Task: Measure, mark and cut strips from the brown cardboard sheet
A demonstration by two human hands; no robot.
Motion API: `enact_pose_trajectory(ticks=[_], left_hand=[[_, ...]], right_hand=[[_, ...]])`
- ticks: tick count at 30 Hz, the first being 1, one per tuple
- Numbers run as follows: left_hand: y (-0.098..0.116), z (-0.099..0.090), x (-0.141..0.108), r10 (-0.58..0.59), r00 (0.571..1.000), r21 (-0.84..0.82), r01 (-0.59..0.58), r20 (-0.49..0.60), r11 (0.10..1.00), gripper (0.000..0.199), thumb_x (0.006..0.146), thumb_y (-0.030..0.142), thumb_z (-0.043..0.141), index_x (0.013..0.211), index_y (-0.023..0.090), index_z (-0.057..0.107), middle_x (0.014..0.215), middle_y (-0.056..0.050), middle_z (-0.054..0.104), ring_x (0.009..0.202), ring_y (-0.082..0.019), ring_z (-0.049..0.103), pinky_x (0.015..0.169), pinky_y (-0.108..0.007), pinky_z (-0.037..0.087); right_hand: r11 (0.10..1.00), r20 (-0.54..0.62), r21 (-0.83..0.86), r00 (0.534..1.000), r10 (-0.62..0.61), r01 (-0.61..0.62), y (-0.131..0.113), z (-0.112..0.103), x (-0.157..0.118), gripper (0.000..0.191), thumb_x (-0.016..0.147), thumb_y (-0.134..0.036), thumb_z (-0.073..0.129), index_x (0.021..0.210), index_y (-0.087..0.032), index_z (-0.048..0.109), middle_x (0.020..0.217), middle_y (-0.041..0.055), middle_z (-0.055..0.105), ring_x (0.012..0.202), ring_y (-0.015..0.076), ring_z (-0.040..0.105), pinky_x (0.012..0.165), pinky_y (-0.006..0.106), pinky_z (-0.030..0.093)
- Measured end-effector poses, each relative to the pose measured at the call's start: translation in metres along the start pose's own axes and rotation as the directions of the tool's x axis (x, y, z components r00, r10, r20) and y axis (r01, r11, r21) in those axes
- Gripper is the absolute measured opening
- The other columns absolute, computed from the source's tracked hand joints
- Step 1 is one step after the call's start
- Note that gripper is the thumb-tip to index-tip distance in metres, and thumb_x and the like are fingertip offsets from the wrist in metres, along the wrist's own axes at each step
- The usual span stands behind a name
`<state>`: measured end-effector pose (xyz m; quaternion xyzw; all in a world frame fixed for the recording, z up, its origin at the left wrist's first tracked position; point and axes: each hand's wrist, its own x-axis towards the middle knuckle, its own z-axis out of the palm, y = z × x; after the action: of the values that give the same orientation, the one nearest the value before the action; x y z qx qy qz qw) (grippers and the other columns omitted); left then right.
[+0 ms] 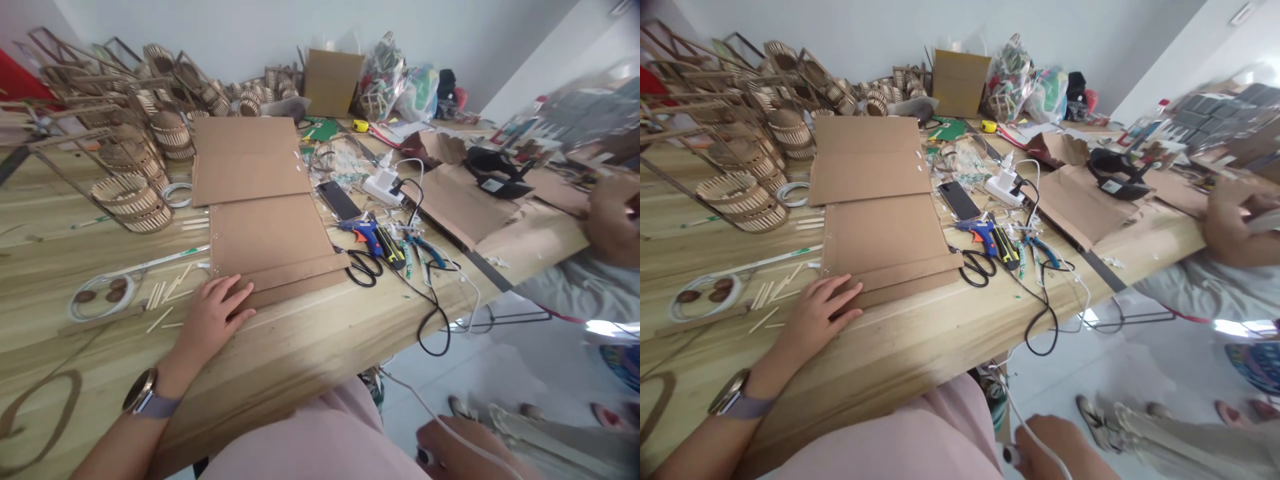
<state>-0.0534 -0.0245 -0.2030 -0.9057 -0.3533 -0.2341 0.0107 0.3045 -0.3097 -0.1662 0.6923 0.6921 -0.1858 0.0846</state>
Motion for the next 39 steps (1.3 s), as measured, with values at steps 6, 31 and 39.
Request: enact_pose_trajectory(ticks=[6, 31, 39], left_hand=[[0.0, -0.001, 0.0, 0.004, 1.0, 0.017, -0.005, 0.008, 1.0, 0.042, 0.098, 0.05, 0.048, 0.122, 0.022, 0.069, 0.124, -0.014, 0.063, 0.111, -0.031, 0.054, 0.095, -0.052, 0.046], [0.002, 0.005, -0.008, -0.06, 0.998, 0.011, 0.06, 0.012, 0.998, 0.042, 0.1, 0.05, 0.043, 0.129, 0.027, 0.064, 0.133, -0.012, 0.061, 0.119, -0.03, 0.054, 0.102, -0.055, 0.043], [0.007, 0.003, -0.007, -0.067, 0.997, 0.044, 0.065, 0.041, 0.997, 0.042, 0.1, 0.048, 0.043, 0.13, 0.027, 0.063, 0.134, -0.013, 0.06, 0.119, -0.033, 0.053, 0.1, -0.056, 0.043]], right_hand=[[0.979, 0.046, 0.202, 0.998, -0.038, 0.028, -0.037, -0.066, 0.027, 0.028, 0.093, -0.03, 0.046, 0.071, -0.029, 0.062, 0.056, 0.0009, 0.066, 0.047, 0.0185, 0.063, 0.046, 0.026, 0.035], [0.975, -0.672, -0.039, 0.727, 0.137, -0.22, 0.013, -0.071, 0.208, 0.011, 0.093, -0.019, 0.047, 0.084, -0.02, 0.053, 0.071, 0.0058, 0.061, 0.067, 0.0221, 0.057, 0.059, 0.029, 0.033], [0.939, -0.641, -0.064, 0.735, 0.222, -0.339, 0.018, -0.09, 0.215, 0.011, 0.093, -0.023, 0.05, 0.088, -0.02, 0.058, 0.072, 0.0082, 0.063, 0.064, 0.023, 0.059, 0.053, 0.029, 0.028]])
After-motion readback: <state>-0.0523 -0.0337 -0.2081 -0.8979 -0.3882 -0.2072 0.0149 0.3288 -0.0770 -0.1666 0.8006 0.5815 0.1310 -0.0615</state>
